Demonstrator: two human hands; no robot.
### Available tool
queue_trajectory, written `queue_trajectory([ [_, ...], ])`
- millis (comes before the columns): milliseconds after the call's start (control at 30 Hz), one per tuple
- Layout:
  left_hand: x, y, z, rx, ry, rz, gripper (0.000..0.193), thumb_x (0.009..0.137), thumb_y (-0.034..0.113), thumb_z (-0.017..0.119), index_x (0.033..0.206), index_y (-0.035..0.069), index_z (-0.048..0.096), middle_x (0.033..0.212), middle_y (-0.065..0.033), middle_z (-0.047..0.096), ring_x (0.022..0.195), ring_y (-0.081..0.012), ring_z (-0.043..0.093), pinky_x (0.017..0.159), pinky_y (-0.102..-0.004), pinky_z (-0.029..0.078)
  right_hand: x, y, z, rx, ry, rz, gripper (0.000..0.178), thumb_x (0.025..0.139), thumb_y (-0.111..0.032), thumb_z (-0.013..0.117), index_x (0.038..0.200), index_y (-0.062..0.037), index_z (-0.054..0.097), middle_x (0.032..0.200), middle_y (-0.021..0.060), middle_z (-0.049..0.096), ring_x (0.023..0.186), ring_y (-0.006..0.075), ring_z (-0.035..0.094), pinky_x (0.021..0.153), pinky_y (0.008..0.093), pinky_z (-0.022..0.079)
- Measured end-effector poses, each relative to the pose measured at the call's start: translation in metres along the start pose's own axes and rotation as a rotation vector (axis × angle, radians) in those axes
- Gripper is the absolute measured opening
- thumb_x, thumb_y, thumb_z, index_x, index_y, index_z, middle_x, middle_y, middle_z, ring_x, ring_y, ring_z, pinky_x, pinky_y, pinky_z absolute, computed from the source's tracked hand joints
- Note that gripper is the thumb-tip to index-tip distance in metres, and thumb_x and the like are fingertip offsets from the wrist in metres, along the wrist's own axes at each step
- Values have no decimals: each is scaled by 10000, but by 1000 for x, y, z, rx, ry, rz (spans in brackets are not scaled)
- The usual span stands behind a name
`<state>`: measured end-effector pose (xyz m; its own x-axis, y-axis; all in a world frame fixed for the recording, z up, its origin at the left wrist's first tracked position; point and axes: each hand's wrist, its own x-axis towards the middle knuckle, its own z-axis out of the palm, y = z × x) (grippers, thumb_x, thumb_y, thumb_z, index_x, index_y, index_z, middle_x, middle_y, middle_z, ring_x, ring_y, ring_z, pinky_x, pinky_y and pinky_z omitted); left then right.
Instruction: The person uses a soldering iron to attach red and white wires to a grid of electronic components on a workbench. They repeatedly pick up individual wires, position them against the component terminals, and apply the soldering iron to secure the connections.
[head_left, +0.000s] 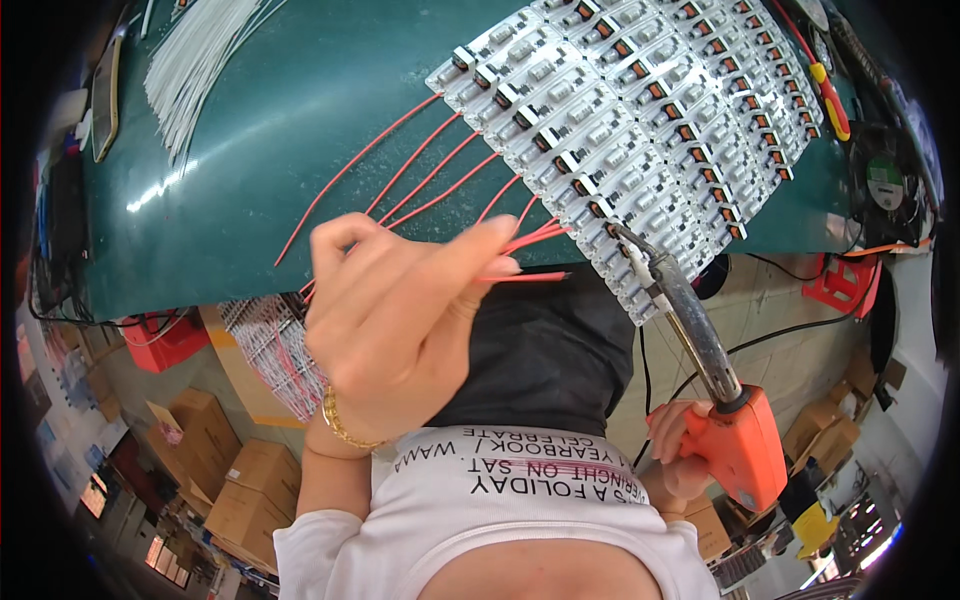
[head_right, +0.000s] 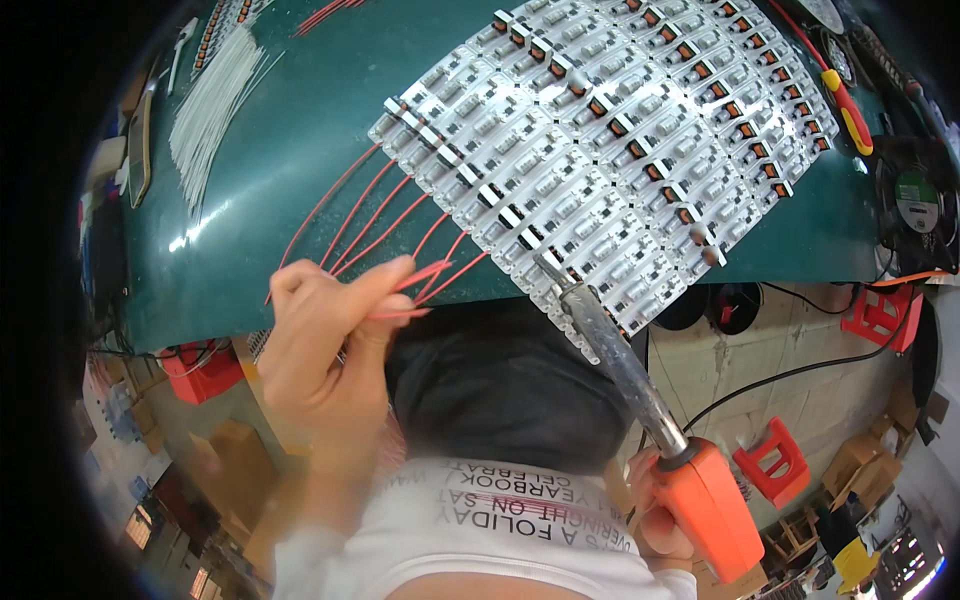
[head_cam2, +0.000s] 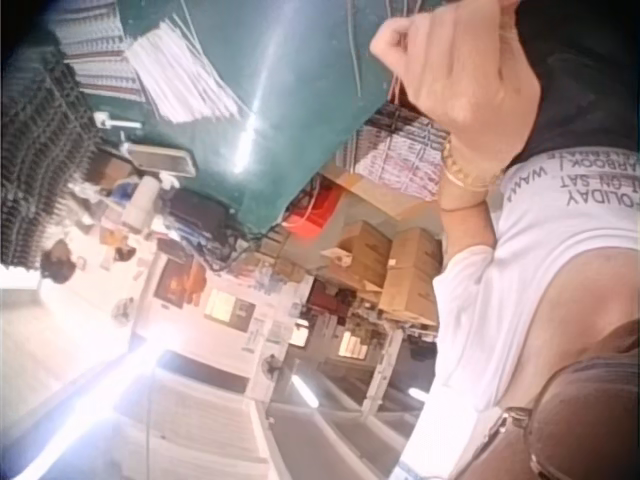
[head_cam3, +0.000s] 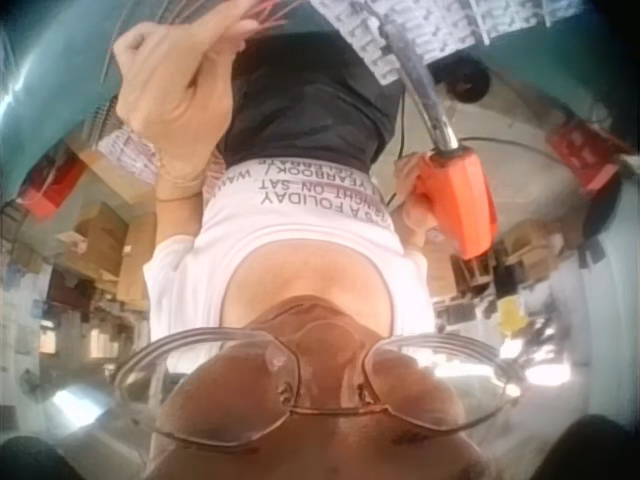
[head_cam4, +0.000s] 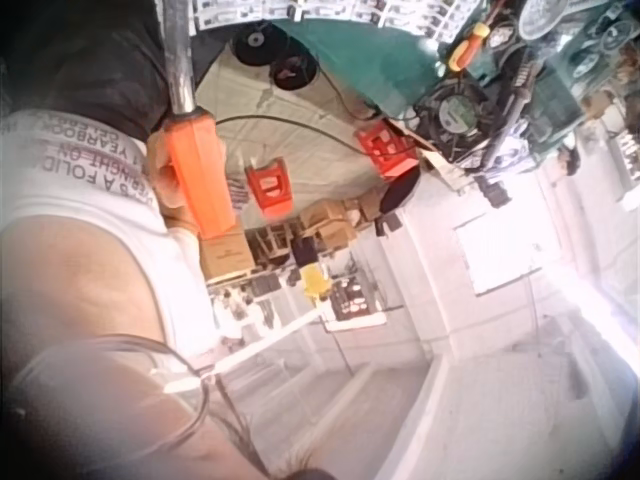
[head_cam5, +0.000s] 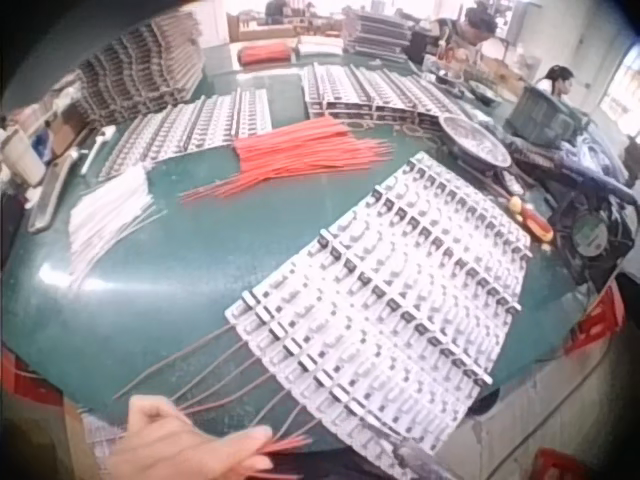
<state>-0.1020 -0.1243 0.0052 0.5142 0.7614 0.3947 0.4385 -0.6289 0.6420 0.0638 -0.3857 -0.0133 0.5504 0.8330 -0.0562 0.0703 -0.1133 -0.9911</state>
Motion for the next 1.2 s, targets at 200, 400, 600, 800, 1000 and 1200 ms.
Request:
queue_trajectory([
  [200,-6,8,17,-45,-107,-64,123,750,36,750,746,88,639,588,25,537,490,-151,420,649,-320,306,1,-4,-13,-163,-97,21,775,802,-642,628,1171,29,508,530,-47,458,441,108,441,478,275,388],
  [400,-7,8,16,-80,-144,-65,136,738,28,749,736,95,631,577,26,527,498,-156,432,657,-322,313,8,-17,-7,-244,-131,297,655,728,-702,646,730,-50,575,568,19,507,497,170,508,488,305,395],
  [600,-5,7,15,-63,-153,-69,145,730,24,751,729,94,624,577,25,531,510,-158,440,661,-324,314,-22,7,-24,-411,-14,278,601,684,-645,712,743,-53,625,656,57,543,588,208,566,523,320,411],
  [800,-5,8,17,-82,-129,-68,100,753,42,755,720,83,670,522,46,439,475,-106,316,654,-296,289,-2,-9,-17,-530,-79,188,582,720,-680,655,614,-125,516,563,2,495,519,179,517,530,302,426],
  [1000,-6,8,16,-56,-138,-67,101,752,46,757,722,84,669,524,47,444,476,-107,322,656,-297,290,3,-2,-19,-432,-143,70,638,739,-726,622,553,-138,461,491,-33,465,452,132,488,501,288,428],
  [1200,-4,14,17,-110,-182,-105,102,752,52,761,728,87,669,555,47,516,484,-109,350,672,-299,298,-6,-1,-16,-338,-8,59,641,751,-731,599,609,-116,492,494,-36,459,454,129,479,504,290,428],
])
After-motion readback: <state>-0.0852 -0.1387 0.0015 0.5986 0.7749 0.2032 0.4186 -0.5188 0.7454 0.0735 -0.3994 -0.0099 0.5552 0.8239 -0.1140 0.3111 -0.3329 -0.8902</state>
